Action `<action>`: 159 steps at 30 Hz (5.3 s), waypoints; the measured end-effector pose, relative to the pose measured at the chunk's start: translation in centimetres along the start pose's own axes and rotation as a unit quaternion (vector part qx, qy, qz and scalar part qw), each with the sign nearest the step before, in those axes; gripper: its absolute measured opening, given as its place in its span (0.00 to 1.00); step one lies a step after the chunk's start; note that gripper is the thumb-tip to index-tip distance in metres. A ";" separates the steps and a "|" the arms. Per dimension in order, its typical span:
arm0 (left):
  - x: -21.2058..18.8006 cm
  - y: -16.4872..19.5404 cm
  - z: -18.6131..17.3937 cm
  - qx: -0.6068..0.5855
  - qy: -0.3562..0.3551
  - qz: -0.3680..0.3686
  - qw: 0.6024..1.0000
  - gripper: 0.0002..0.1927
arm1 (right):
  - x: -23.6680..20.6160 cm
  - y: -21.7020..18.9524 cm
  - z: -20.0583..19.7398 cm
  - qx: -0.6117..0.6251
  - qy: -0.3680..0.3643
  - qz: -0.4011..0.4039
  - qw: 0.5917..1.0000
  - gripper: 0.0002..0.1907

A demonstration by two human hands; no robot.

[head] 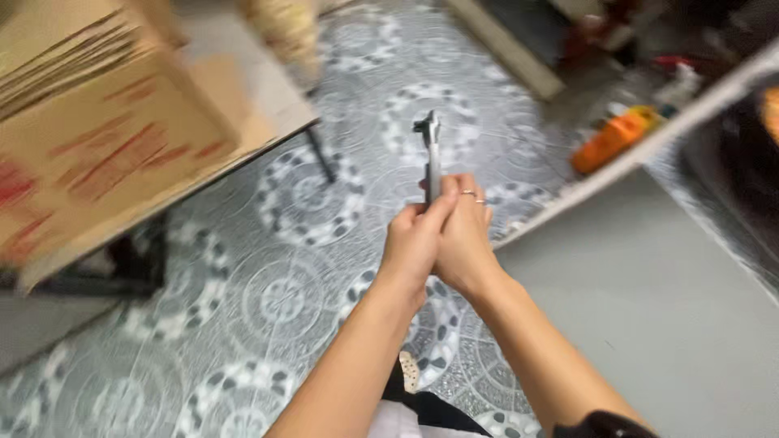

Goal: The person stirs two pots of noodles with tongs, then uses tongs to transfer each pot onto a serving tray. They garnish the dishes with herbs and wipe the countertop with a cloth. Finally, they handle a red cabbage on a cutting board.

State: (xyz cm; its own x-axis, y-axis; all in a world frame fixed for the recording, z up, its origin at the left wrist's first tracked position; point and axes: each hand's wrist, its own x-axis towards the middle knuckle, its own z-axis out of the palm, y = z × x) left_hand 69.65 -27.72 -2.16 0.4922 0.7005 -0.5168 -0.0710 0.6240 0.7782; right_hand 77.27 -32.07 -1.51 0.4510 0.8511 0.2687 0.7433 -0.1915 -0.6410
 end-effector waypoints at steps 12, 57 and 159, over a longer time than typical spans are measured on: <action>-4.6 5.1 -15.8 -0.215 0.325 0.254 0.885 0.15 | 2.6 -13.1 12.3 0.236 -0.315 -0.247 0.885 0.17; -5.5 12.5 -44.2 0.336 0.484 0.268 0.762 0.26 | -0.1 -31.8 38.0 0.213 -0.169 0.104 0.957 0.12; -6.9 -12.6 36.9 0.389 -0.247 0.239 0.855 0.10 | -7.1 42.4 -35.1 -0.213 0.061 0.307 0.926 0.18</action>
State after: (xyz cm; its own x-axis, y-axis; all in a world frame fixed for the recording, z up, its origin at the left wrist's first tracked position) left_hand 99.12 -53.24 4.74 0.8879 0.4599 -0.0103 0.1384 -0.2457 0.9594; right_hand 122.94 -63.38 -5.30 0.8861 0.4616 0.0427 0.4439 -0.8183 -0.3652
